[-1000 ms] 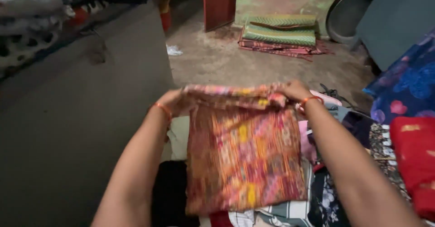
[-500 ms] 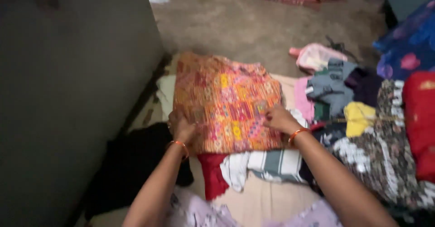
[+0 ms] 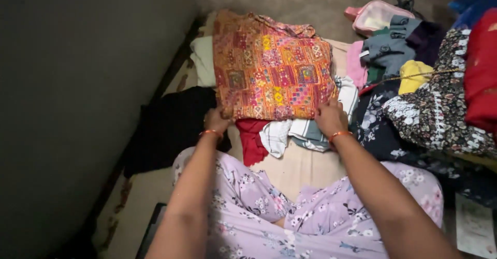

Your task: Fold various pieces of clothing and stack them neatly.

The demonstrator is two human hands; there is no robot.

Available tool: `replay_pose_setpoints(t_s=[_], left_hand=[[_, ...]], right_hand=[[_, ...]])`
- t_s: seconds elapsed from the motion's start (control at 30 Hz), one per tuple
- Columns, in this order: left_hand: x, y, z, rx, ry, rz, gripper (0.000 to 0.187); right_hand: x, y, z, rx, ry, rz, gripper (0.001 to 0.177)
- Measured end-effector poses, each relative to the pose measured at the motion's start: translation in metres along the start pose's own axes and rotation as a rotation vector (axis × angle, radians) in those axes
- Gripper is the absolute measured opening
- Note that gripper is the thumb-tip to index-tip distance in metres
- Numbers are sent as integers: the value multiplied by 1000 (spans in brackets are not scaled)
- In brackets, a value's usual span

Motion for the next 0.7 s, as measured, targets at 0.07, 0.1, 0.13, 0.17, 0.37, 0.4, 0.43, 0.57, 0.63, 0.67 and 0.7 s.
replay_pose_setpoints(t_s=[0.07, 0.1, 0.13, 0.17, 0.37, 0.4, 0.43, 0.57, 0.63, 0.67, 0.7], left_hand=[[9, -2, 10, -94, -103, 47, 38], [8, 0, 14, -187, -202, 95, 36], [20, -8, 26, -190, -209, 88, 36], [31, -14, 37, -206, -243, -42, 37], [22, -2, 20, -73, -71, -316, 51], [18, 2, 16, -65, -23, -284, 57], [10, 15, 6, -69, -26, -284, 57], [-7, 44, -18, -43, -105, -49, 66], [-16, 47, -27, -46, -155, 15, 67], [-22, 49, -34, -55, -151, 122, 71], [-28, 50, -41, -64, -146, 229, 76]], right_hand=[[0, 10, 1, -71, -2, 50, 18], [-1, 19, 2, -137, -4, 99, 16], [1, 28, -1, -147, -2, 95, 16], [8, 39, -5, -168, 41, 128, 14], [-25, 11, 15, -132, -49, 487, 17], [-24, 20, 17, -189, -29, 495, 15], [-21, 25, 15, -192, -25, 496, 15], [25, 54, -3, -23, 243, 535, 32], [42, 71, -12, -13, 341, 385, 45], [44, 76, -15, -40, 349, 388, 50], [47, 81, -18, -67, 356, 390, 55]])
Point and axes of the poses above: each hand's wrist, its own z-axis towards the middle knuckle, its own y-axis out of the back of the hand, x = y × z, the point moved 10 cm from there along z, towards the middle knuckle, and after that the axes turned 1 degree about z, right-handed, at the moved point
